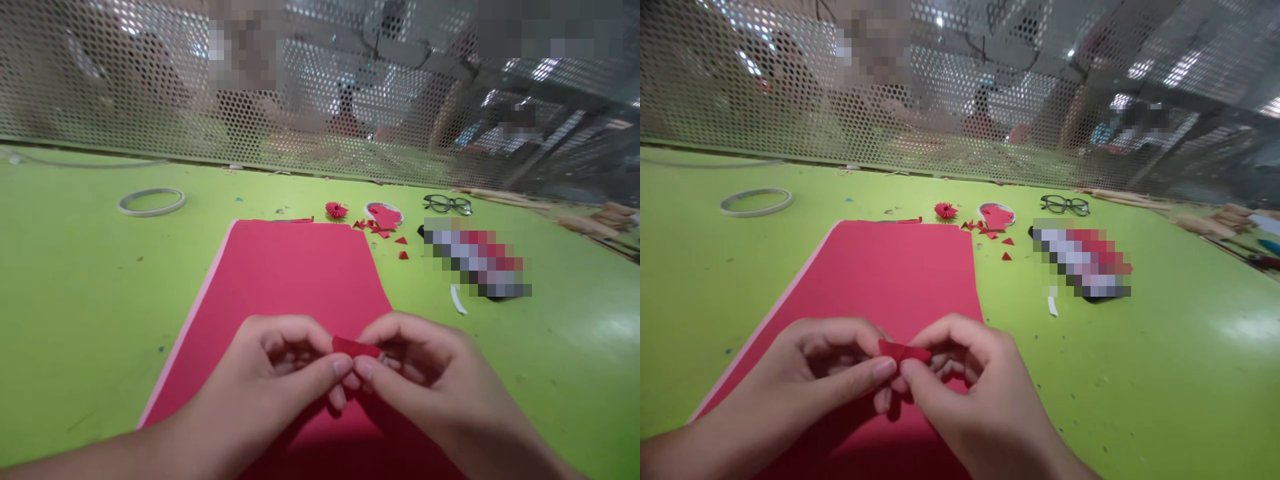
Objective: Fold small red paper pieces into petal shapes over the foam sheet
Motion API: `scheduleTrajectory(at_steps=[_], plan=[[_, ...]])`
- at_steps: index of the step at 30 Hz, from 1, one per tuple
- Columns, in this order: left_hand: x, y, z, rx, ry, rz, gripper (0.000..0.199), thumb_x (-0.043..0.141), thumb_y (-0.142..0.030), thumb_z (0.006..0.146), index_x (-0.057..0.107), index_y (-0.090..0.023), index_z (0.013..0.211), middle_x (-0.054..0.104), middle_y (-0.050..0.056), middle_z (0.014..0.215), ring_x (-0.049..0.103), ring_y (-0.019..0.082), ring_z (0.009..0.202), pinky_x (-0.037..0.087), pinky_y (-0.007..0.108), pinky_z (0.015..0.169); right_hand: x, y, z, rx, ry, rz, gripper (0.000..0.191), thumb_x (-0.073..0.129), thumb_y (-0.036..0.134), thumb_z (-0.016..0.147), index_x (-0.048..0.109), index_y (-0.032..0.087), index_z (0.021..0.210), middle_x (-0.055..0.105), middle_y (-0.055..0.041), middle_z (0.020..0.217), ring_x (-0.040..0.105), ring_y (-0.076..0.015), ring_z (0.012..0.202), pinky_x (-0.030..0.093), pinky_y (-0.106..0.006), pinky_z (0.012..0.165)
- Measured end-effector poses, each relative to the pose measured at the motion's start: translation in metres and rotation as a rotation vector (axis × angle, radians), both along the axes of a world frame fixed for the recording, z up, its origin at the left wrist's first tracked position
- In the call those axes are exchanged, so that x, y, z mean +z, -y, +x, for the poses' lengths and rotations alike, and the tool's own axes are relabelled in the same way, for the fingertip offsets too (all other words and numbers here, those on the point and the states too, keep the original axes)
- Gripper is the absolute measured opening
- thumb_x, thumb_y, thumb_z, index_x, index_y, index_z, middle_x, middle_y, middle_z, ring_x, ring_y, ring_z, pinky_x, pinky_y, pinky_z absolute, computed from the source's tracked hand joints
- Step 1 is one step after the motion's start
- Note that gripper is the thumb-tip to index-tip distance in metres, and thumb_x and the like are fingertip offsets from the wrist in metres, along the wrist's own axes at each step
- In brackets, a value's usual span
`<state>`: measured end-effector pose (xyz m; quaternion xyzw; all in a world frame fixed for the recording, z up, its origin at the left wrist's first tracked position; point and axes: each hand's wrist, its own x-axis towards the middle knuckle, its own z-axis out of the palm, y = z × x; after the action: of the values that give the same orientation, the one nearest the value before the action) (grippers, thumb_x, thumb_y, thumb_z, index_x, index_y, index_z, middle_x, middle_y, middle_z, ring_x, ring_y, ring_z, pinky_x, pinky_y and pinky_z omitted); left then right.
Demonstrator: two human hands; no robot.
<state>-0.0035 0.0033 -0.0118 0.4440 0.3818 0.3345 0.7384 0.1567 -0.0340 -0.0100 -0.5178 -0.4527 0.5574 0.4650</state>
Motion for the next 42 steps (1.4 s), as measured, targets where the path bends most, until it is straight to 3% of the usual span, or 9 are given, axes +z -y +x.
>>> scheduleTrajectory(at_steps=[3,7,13,22,27,34,42], plan=[[0.002,0.000,0.001,0.028,-0.115,0.044,0.010,0.075,-0.010,0.067,0.068,-0.015,0.061,0.069,-0.003,0.055,0.061,0.010,0.055,0.047,0.018,0.054,-0.004,-0.002,0.005,0.025,0.102,0.105,0.008,0.066,0.014,0.071,0.069,0.022,0.070,0.072,0.0012,0.061,0.068,-0.0124,0.055,0.055,-0.018,0.051],[-0.002,0.001,-0.001,0.020,-0.133,0.172,0.007,0.073,-0.015,0.073,0.070,-0.016,0.066,0.068,-0.003,0.059,0.058,0.010,0.057,0.046,0.018,0.053,-0.005,-0.002,0.008,0.032,0.259,0.182,0.010,0.063,0.014,0.071,0.069,0.022,0.068,0.067,0.0016,0.058,0.061,-0.0117,0.050,0.051,-0.018,0.046],[-0.003,0.002,-0.003,-0.012,-0.069,0.031,0.013,0.075,-0.013,0.074,0.071,-0.014,0.062,0.071,-0.002,0.056,0.063,0.009,0.053,0.049,0.016,0.055,0.003,-0.001,0.005,0.029,0.210,0.080,0.007,0.065,0.016,0.072,0.069,0.022,0.073,0.073,-0.0003,0.063,0.068,-0.0147,0.059,0.054,-0.021,0.053],[-0.001,0.002,-0.001,-0.031,-0.075,0.047,0.013,0.073,-0.013,0.075,0.069,-0.016,0.062,0.071,-0.002,0.056,0.062,0.009,0.054,0.048,0.017,0.055,0.003,0.001,0.003,0.018,0.038,0.010,0.013,0.070,0.011,0.072,0.068,0.024,0.074,0.074,0.0024,0.066,0.072,-0.0135,0.064,0.058,-0.020,0.060],[0.002,0.005,-0.001,-0.069,-0.213,0.076,0.014,0.070,-0.018,0.076,0.069,-0.015,0.062,0.069,-0.001,0.058,0.059,0.010,0.054,0.046,0.018,0.054,-0.001,0.000,0.006,0.074,0.039,0.057,0.009,0.068,0.015,0.079,0.069,0.023,0.075,0.075,0.0016,0.065,0.073,-0.0129,0.063,0.058,-0.017,0.058],[-0.003,0.005,-0.002,-0.114,-0.259,0.088,0.017,0.071,-0.024,0.078,0.066,-0.016,0.064,0.066,-0.002,0.057,0.055,0.010,0.052,0.043,0.017,0.050,-0.003,-0.004,0.006,0.029,0.156,0.180,0.015,0.069,0.012,0.080,0.069,0.024,0.070,0.072,0.0057,0.065,0.068,-0.0081,0.062,0.053,-0.011,0.060],[-0.001,0.003,-0.003,-0.146,-0.263,0.121,0.019,0.070,-0.026,0.079,0.063,-0.016,0.063,0.065,-0.002,0.058,0.053,0.010,0.053,0.041,0.019,0.050,-0.007,0.001,0.005,0.043,0.138,0.140,0.016,0.067,0.016,0.083,0.067,0.024,0.070,0.071,0.0063,0.063,0.067,-0.0075,0.060,0.052,-0.011,0.057]])
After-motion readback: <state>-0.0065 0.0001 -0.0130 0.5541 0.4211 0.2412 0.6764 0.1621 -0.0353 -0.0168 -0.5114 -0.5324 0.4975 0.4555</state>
